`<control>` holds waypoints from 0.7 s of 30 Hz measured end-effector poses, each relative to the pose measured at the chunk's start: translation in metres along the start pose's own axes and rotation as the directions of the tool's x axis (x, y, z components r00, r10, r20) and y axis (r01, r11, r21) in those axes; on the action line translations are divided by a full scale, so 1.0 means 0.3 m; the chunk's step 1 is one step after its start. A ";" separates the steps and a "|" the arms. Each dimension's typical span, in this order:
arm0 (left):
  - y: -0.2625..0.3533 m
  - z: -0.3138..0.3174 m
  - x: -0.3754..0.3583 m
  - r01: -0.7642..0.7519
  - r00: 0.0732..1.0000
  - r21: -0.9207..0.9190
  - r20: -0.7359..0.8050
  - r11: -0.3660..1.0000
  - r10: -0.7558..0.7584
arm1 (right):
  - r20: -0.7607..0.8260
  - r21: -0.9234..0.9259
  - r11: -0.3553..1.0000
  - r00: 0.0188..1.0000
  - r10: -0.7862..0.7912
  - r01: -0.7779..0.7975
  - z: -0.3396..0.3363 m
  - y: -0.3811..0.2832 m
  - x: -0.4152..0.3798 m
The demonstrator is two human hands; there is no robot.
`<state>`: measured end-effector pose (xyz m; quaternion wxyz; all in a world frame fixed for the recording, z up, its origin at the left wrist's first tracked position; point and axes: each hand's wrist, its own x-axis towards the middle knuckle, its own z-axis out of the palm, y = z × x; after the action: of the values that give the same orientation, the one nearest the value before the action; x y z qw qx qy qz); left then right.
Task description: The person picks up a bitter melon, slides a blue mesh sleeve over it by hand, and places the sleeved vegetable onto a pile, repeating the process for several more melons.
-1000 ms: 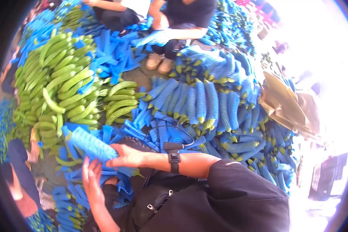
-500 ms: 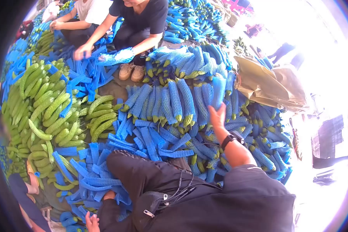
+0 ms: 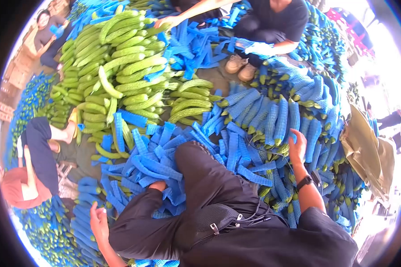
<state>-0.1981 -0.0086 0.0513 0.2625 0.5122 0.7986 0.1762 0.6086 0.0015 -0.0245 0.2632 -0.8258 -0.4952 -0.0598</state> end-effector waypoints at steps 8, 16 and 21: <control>-0.286 0.013 -0.124 0.256 0.934 -0.415 -0.126 0.873 -0.334 | 0.674 0.440 0.846 0.512 -0.533 0.302 0.745 -0.615 -0.063; -0.218 0.016 -0.078 0.206 0.947 -0.309 -0.176 0.928 -0.269 | 0.815 0.012 1.000 0.579 -0.026 0.027 1.004 -0.737 -0.216; -0.160 0.013 -0.053 0.255 0.942 -0.242 -0.158 0.936 -0.297 | 0.674 0.271 0.962 0.718 -0.176 -0.019 1.009 -0.668 -0.200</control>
<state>-0.2253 -0.0428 0.0257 0.2608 0.3431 0.8602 0.2725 0.3593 0.1781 -0.2293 0.1616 -0.7246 -0.5957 0.3067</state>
